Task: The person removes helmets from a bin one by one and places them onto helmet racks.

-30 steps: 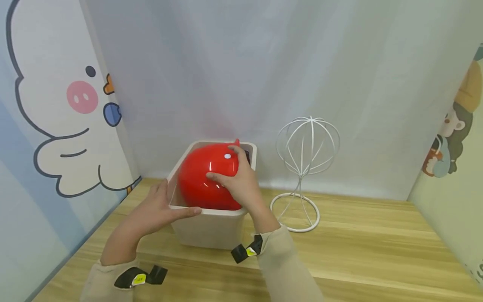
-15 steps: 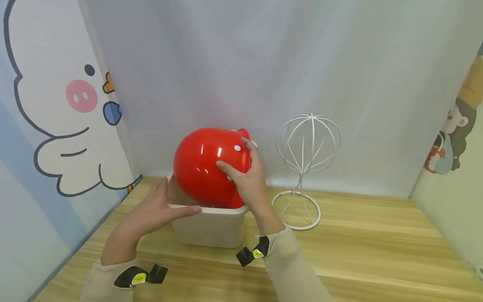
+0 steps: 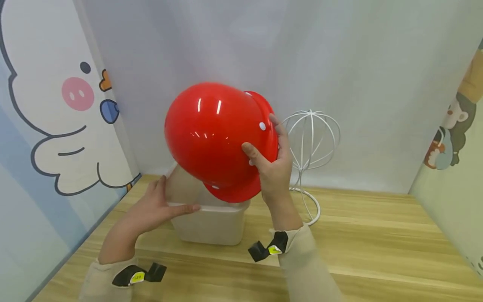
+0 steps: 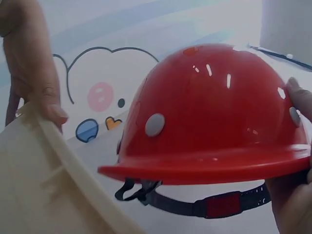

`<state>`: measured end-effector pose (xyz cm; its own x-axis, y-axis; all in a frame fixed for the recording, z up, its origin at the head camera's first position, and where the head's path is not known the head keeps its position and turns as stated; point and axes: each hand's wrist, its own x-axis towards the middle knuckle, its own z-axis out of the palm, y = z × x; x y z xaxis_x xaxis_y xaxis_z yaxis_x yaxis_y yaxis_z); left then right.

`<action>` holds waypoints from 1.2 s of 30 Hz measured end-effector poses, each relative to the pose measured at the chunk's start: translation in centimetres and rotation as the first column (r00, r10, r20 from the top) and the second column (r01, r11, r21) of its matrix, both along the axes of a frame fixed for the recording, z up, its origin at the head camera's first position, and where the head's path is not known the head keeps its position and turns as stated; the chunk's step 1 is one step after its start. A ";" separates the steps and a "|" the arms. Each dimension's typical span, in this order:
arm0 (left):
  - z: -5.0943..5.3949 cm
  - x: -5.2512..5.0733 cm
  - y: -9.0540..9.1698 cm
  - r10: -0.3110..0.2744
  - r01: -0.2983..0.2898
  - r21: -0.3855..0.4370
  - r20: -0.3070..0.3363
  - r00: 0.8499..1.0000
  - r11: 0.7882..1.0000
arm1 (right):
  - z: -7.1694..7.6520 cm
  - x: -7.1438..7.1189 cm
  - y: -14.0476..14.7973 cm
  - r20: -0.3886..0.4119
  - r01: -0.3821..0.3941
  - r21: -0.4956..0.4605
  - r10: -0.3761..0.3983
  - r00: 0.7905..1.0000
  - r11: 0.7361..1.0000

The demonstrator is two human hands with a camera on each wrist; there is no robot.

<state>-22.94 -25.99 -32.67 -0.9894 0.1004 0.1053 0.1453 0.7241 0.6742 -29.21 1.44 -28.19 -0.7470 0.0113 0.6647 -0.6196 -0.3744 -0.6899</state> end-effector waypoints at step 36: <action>-0.1 -0.1 0.0 -0.003 0.000 -0.065 -0.047 0.999 0.998 | 1.7 -2.3 11.2 -0.127 -0.140 -0.613 0.078 0.989 0.777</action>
<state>-23.03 -25.94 -32.75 -0.9834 0.1098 0.1446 0.1764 0.7660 0.6182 -31.47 12.62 -26.53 -0.7066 0.3652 0.6060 -0.5951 -0.7701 -0.2299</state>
